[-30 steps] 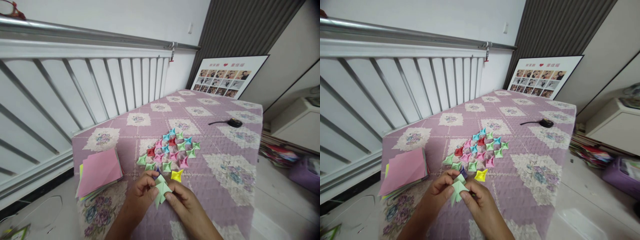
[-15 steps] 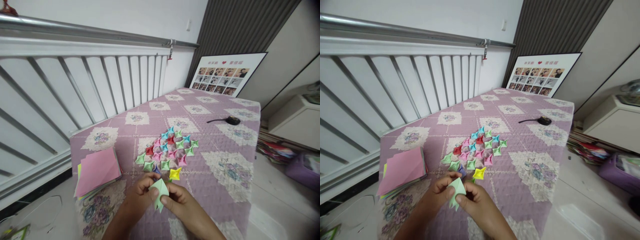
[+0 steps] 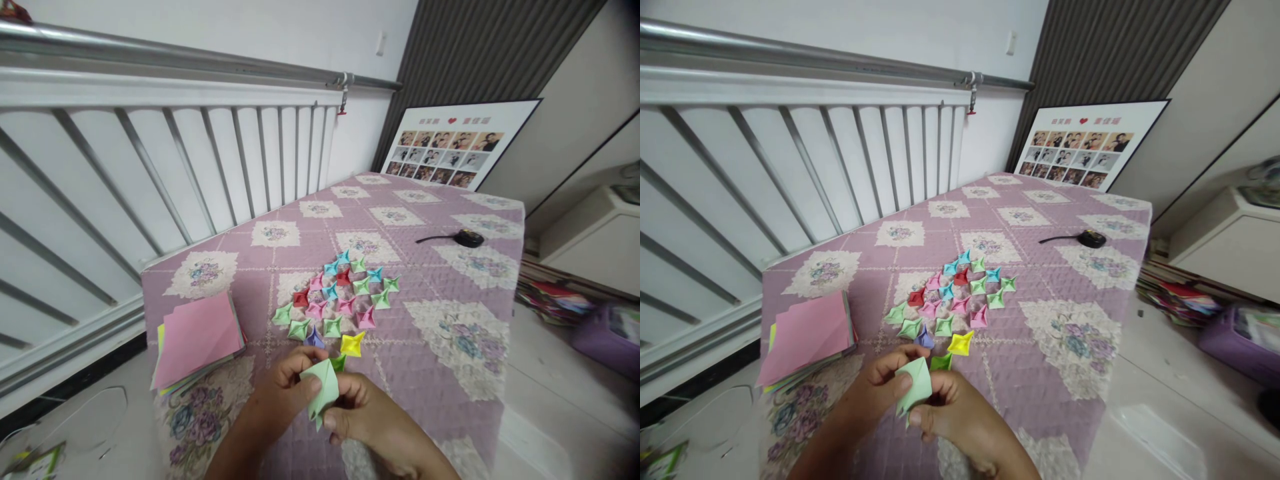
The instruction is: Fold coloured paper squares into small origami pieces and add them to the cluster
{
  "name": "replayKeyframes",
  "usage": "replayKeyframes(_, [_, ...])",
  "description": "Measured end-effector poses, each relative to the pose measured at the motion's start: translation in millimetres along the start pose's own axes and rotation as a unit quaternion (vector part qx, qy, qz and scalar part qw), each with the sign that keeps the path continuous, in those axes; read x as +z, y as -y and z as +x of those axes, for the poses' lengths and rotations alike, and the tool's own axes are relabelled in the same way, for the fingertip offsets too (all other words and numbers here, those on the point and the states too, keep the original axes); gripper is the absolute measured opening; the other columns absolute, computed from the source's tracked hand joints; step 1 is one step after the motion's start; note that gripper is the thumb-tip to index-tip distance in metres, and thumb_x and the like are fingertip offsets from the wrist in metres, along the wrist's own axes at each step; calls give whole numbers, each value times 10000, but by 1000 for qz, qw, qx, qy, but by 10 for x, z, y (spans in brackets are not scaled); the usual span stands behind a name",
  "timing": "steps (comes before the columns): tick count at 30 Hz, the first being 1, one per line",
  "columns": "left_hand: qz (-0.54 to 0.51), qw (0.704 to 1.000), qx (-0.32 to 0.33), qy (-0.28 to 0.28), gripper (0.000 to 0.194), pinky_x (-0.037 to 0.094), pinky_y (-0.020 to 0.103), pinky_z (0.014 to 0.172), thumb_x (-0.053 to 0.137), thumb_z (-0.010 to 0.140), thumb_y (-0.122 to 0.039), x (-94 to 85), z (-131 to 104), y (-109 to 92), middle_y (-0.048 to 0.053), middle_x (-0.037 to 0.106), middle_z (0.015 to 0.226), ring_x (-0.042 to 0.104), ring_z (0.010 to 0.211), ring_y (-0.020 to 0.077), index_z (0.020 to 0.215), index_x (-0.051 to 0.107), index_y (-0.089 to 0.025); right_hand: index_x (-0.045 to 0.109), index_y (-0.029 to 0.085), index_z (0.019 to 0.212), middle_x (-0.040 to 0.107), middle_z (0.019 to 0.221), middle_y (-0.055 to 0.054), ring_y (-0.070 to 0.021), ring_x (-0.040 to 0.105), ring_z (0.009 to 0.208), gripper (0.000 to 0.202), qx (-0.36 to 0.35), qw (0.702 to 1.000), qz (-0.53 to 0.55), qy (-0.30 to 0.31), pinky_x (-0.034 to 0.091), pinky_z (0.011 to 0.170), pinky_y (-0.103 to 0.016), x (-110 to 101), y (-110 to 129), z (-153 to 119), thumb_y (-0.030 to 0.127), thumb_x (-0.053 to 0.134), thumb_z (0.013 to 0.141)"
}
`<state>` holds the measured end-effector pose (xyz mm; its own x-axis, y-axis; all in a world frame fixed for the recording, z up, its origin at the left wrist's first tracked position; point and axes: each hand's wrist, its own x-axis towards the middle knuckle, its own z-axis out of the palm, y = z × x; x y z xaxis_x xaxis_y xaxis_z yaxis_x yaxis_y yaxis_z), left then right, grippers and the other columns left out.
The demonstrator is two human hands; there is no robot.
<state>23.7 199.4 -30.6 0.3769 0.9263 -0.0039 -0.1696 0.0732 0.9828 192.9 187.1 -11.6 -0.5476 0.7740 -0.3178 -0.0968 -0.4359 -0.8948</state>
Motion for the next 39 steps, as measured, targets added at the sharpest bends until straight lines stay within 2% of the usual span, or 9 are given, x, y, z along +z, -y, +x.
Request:
replayKeyframes(8, [-21, 999, -24, 2, 312, 416, 281, 817, 658, 769, -474, 10, -15, -5, 72, 602, 1118, 550, 960, 222, 739, 653, -163, 674, 167, 765, 478, 648, 49, -72, 427, 594, 334, -17, 1000, 1, -3, 425, 532, -178, 2, -15, 0, 439, 810, 628])
replayKeyframes(14, [-47, 997, -42, 51, 362, 417, 272, 732, 674, 744, -506, 0, 5, -47, 37, 613, 886, 531, 795, 183, 874, 708, -170, 655, 199, 915, 572, 820, 3, -123, 504, 724, 374, -55, 998, -9, -7, 430, 530, -180, -33, 23, -13, 460, 775, 676])
replayKeyframes(18, [-58, 994, -55, 72, 334, 419, 286, 731, 715, 708, -475, 5, -8, -72, 27, 596, 819, 530, 777, 186, 842, 729, -169, 615, 191, 921, 574, 796, 11, -107, 496, 681, 403, -58, 998, 3, -25, 441, 537, -186, -74, -31, -5, 469, 776, 678])
replayKeyframes(24, [-98, 991, -61, 63, 310, 425, 288, 743, 748, 688, -449, 21, -46, -59, 35, 603, 848, 537, 807, 189, 817, 737, -168, 612, 186, 919, 567, 770, 27, -89, 483, 652, 401, -61, 998, 6, -15, 431, 536, -178, -96, -25, -10, 449, 790, 675])
replayKeyframes(28, [-115, 984, -72, 118, 352, 441, 311, 733, 730, 702, -496, 63, -32, -124, 36, 629, 770, 586, 739, 194, 829, 729, -168, 609, 176, 877, 572, 765, 24, -77, 486, 623, 387, -60, 998, 18, 5, 438, 535, -182, -99, -35, -14, 458, 788, 680])
replayKeyframes(31, [-136, 976, -69, 158, 368, 450, 333, 738, 713, 710, -530, 106, -14, -204, 39, 646, 716, 623, 719, 214, 797, 725, -173, 589, 168, 806, 549, 691, 37, -58, 476, 552, 368, -48, 998, 39, -16, 441, 525, -184, -94, -68, -11, 495, 740, 731])
replayKeyframes(35, [-110, 977, -83, 163, 393, 452, 350, 783, 718, 690, -555, 132, -18, -282, 49, 661, 715, 638, 751, 234, 784, 725, -174, 584, 165, 802, 542, 642, 42, -53, 481, 524, 378, -43, 997, 58, -36, 442, 513, -174, -80, -76, -5, 522, 703, 764])
replayKeyframes(39, [-98, 977, -87, 168, 387, 453, 345, 804, 699, 719, -542, 117, -37, -268, 53, 668, 774, 636, 791, 231, 848, 714, -177, 574, 163, 783, 545, 630, 45, -44, 472, 502, 386, -48, 996, 65, -32, 442, 494, -166, -71, -57, -2, 523, 712, 755])
